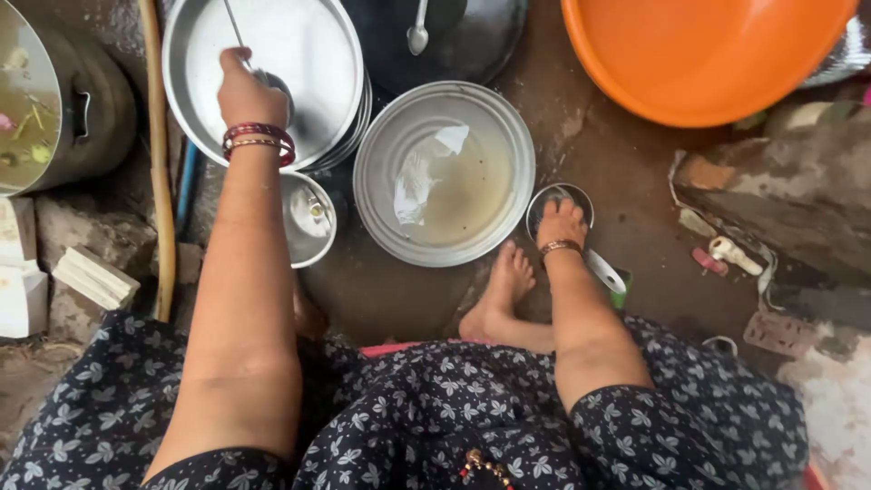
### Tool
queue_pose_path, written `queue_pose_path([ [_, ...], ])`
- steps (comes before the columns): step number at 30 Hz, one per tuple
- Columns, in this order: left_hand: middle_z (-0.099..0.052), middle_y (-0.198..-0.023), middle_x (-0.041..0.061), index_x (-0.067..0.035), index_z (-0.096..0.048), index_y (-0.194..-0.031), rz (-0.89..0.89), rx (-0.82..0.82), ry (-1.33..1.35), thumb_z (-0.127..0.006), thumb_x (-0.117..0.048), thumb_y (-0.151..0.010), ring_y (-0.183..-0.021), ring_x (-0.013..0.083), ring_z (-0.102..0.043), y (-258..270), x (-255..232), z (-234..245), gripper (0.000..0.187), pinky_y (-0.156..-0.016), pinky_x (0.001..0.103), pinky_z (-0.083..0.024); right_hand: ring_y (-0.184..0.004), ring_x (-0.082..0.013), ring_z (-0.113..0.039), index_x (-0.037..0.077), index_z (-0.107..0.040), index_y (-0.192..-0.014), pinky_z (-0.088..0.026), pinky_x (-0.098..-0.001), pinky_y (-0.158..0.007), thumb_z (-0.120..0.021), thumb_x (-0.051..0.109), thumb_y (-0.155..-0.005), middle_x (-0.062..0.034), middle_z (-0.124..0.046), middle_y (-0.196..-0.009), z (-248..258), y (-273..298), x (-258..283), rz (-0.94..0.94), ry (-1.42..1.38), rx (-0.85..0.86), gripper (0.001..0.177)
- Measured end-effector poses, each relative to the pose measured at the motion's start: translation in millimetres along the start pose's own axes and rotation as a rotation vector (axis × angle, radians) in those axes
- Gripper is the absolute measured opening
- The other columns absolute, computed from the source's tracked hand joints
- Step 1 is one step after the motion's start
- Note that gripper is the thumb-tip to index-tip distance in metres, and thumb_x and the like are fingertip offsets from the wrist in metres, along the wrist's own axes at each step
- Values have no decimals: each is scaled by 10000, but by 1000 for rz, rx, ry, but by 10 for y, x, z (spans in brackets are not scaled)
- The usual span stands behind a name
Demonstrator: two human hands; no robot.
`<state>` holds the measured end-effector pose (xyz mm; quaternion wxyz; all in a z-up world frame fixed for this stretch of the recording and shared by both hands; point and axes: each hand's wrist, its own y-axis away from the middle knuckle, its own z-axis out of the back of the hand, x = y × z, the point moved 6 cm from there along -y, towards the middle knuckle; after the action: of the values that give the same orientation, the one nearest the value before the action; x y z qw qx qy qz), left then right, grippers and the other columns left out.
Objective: Washing various metal plates, bowls, and a large black pan on the floor.
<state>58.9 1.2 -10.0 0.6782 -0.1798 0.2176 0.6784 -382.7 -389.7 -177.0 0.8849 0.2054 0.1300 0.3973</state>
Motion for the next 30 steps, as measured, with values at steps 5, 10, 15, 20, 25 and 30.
queue_pose_path([
  [5, -727, -1053, 155, -121, -517, -1288, 130, 97, 260, -653, 1, -738, -960, 339, -747, 47, 271, -371, 579, -815, 423, -597, -1295, -382, -507, 156, -583, -1330, -515, -532, -962, -428, 206, -1041, -145, -499, -1429, 85, -108, 27, -26, -8, 56, 333],
  [10, -743, -1051, 121, -68, -504, -1334, -5, 77, 269, -731, -122, -831, -972, 309, -722, 123, 463, -640, 554, -896, 403, -558, -1105, -409, -684, 102, -696, -1243, -561, -512, -913, -626, 261, -969, -226, -715, -1194, 253, -400, -323, -157, -27, 135, 325],
  [15, -729, -1038, 142, -34, -617, -1213, -226, -69, 432, -716, -109, -900, -947, 315, -735, 668, -254, -61, 338, -877, 400, -579, -1016, -307, -705, 63, -753, -1123, -545, -428, -891, -804, 442, -840, -148, -742, -1102, 1407, -166, -460, 91, -180, 278, 476],
  [20, -716, -926, 205, -146, -731, -1137, -272, 134, 237, -594, -385, -1096, -891, 378, -684, 1460, -1347, 120, 278, -800, 490, -516, -903, -119, -635, -4, -718, -1090, -533, -311, -837, -816, 341, -897, -35, -734, -1000, 2574, 473, 408, 394, -949, 283, 407],
  [25, -722, -824, 219, -92, -750, -891, -280, 160, 342, -482, -630, -995, -816, 478, -662, 1969, -1834, 434, 610, -728, 565, -498, -975, -69, -650, -4, -685, -1196, -546, -254, -890, -807, 201, -931, -4, -725, -1115, 2993, 1278, 1663, 766, -1301, 496, 357],
  [30, -693, -723, 228, -59, -759, -754, -440, -141, 9, -529, -560, -1021, -690, 433, -681, 866, -944, 364, 613, -634, 528, -533, -928, -82, -676, -14, -644, -1245, -580, -257, -834, -829, 139, -880, -21, -722, -1080, 2995, 1562, 2058, 728, -1444, 542, 437],
])
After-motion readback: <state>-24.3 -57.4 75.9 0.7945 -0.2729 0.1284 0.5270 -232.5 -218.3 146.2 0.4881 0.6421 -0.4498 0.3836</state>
